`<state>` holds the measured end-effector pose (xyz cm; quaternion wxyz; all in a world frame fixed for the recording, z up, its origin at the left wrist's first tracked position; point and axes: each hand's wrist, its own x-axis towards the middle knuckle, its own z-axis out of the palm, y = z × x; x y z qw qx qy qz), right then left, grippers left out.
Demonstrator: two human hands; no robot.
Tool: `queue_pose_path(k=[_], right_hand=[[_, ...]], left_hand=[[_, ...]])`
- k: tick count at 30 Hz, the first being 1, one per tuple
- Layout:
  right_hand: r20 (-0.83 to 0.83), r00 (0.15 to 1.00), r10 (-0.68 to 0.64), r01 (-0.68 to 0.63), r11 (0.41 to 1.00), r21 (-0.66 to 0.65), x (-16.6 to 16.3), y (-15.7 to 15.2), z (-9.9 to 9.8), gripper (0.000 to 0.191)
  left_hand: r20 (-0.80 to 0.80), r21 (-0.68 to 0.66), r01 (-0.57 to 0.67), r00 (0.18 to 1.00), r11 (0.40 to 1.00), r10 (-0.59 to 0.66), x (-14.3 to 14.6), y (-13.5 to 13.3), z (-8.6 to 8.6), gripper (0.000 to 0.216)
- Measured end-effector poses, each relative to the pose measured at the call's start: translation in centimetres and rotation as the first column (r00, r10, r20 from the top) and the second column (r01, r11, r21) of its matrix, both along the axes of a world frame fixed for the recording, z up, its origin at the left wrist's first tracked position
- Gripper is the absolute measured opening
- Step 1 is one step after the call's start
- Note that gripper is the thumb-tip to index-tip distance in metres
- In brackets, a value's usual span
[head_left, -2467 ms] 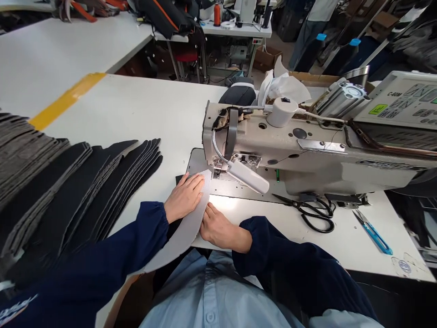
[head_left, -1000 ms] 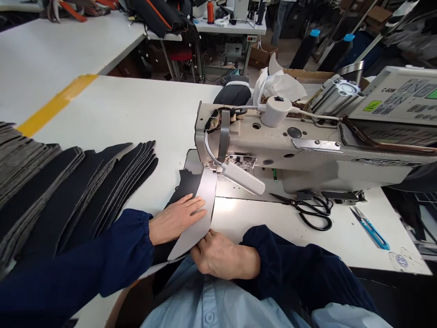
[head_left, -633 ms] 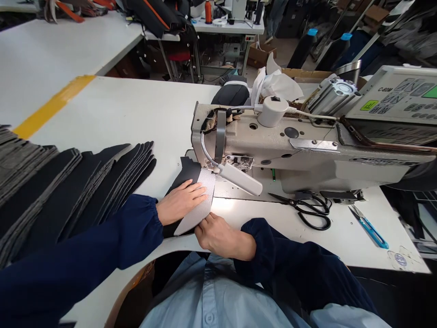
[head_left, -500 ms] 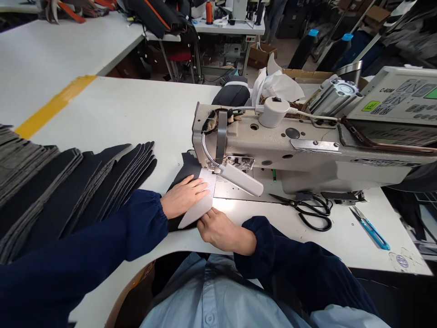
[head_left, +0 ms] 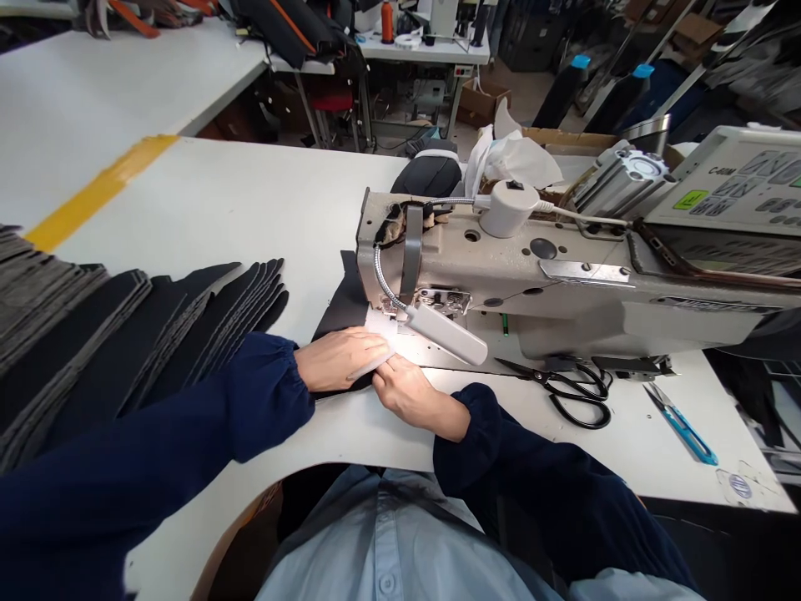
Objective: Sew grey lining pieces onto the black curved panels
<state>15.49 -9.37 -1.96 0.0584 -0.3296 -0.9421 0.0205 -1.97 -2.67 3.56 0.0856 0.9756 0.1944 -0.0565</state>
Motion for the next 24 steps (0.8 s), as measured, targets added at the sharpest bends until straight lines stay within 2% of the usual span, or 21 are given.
queue_pose_path(k=[5,8,16,20,24], right_hand=[[-0.017,1.0,-0.019,0.018,0.998,-0.061,0.1,-0.4,0.6,0.02],[-0.017,1.0,-0.014,0.014,0.999,-0.042,0.1,-0.4,0.7,0.019],[-0.025,0.999,-0.026,0.029,0.991,0.134,-0.4,-0.3,-0.5,0.03],[-0.037,0.999,-0.034,0.037,0.995,0.092,-0.8,-0.3,-0.9,0.03],[-0.065,0.998,-0.017,0.019,1.0,0.025,-1.1,-0.3,-1.1,0.029]], left_hand=[[-0.119,-0.007,-0.016,0.993,1.0,0.015,-0.8,-0.9,0.4,0.061],[-0.152,0.029,-0.045,0.987,0.999,0.049,-0.4,-0.8,0.1,0.064],[-0.124,0.128,-0.106,0.985,0.986,0.122,0.6,0.0,-0.8,0.051],[-0.123,0.176,-0.094,0.985,0.98,0.117,1.1,0.4,-0.6,0.031],[-0.112,0.209,-0.085,0.988,0.974,0.11,1.6,0.3,-0.5,0.022]])
